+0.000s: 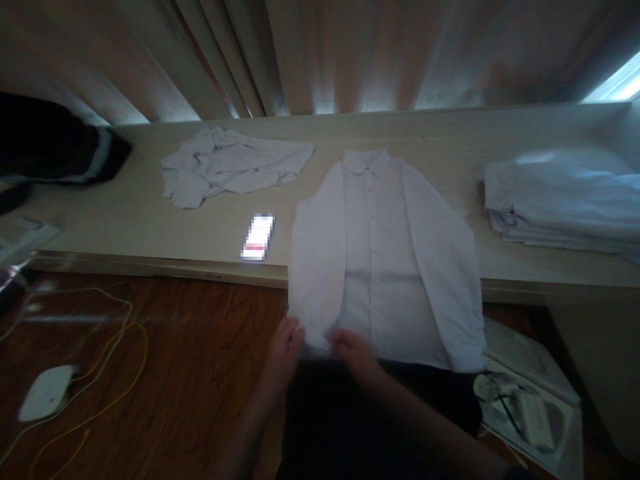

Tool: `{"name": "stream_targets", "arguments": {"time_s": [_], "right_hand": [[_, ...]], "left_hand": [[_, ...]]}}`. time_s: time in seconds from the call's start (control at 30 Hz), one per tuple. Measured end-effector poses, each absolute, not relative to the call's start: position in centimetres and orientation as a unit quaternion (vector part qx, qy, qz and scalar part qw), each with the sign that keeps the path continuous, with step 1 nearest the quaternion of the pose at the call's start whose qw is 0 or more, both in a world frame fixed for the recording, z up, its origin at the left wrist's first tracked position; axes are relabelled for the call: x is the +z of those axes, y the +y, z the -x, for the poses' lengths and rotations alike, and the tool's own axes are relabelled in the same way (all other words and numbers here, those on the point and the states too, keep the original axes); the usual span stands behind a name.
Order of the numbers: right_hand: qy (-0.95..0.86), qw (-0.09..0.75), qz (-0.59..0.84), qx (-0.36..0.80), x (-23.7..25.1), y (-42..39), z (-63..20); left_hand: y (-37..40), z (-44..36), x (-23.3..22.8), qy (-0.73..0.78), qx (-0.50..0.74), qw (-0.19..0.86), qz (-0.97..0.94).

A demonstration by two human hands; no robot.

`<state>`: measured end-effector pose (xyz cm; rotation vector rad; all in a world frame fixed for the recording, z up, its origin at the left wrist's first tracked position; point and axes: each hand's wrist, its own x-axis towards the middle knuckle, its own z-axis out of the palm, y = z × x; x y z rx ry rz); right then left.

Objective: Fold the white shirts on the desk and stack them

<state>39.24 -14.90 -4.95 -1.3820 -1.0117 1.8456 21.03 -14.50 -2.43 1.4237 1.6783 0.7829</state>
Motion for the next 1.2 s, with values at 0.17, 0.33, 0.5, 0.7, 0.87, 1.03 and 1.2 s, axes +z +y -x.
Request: {"name": "stream_targets", "arguments": {"time_s": [0.17,0.33,0.5,0.7,0.87,1.03,1.2], "right_hand": [[-0.364,0.336,0.524,0.693,-5.0,-14.3,-38.8],[-0.342,0.336,0.544,0.688,-4.5,-13.9,-38.9],[-0.304,0.33,0.525,0.723,-3.7,-13.8,-38.6],[-0.338,0.328,0.474,0.744,-1.6,-13.4,-38.6],[-0.404,0.299,0.5,0.705,-1.3,-13.4,-38.8],[-0.465,0.285,0.498,0.674,-1.5,-13.6,-38.8],[-0.483,0.286,0.467,0.683,-2.1,-13.3,-39.4]], "left_hand": [[-14.6,-21.3,-1.2,0.708,0.31,0.418,-0.478],[-16.5,-20.0,-0.5,0.769,0.332,0.398,-0.374],[-19.0,-20.8,-1.9,0.74,0.272,0.546,-0.283],[-18.9,-22.5,-2.0,0.707,0.269,0.629,-0.181],[-18.1,-22.4,-2.2,0.692,0.283,0.647,-0.15],[-17.7,-22.3,-2.1,0.665,0.277,0.68,-0.134],[-17.8,-22.0,-1.2,0.684,0.284,0.654,-0.155]]}}
